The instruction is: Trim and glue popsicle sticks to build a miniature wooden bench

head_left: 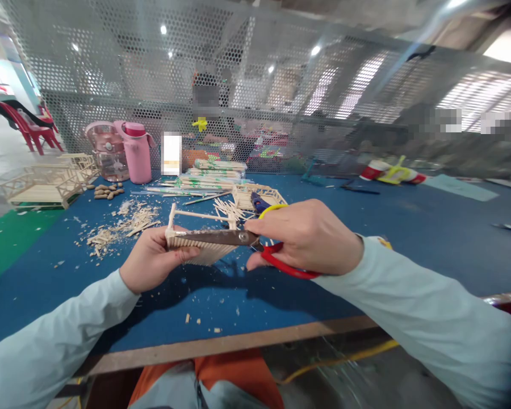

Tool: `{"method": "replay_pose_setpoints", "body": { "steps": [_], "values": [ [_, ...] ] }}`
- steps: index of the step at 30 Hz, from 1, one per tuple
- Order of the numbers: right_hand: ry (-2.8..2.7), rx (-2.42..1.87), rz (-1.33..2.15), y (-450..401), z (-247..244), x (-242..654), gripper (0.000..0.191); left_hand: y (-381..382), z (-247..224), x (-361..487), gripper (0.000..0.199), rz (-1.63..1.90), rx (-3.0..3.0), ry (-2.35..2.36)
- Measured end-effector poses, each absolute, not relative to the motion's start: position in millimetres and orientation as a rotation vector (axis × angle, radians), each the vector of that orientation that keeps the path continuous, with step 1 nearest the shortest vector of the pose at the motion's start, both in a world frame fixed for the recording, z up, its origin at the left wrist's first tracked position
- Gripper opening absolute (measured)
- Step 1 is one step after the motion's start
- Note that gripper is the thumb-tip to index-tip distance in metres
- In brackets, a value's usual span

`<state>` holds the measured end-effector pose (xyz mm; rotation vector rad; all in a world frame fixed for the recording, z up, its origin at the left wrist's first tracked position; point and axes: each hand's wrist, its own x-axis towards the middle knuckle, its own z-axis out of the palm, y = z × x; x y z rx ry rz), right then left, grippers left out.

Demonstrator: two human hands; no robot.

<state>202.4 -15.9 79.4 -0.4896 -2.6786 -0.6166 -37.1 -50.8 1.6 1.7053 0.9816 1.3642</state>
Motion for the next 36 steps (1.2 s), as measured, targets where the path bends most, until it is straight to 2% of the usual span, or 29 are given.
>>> {"method": "replay_pose_setpoints", "body": {
  "steps": [7,12,23,29,36],
  "values": [
    [-2.652,-0.543,-0.376,-17,78,201,0.053,-51,2,-37,0.012,1.362,1.68,0.994],
    [-2.718,-0.578,-0.47,-20,86,195,0.059,-51,2,-36,0.017,1.357,1.693,0.978],
    [-2.678,-0.551,-0.651,-17,84,198,0.05,-51,1,-35,0.015,1.358,1.652,0.942],
    [-2.523,-0.622,-0.355,-20,87,200,0.057,-48,0,-38,0.018,1.387,1.434,0.941],
    [-2.581,-0.782,-0.414,-16,84,217,0.064,-37,-6,-46,0.025,1.43,1.237,0.933]
  ]
}}
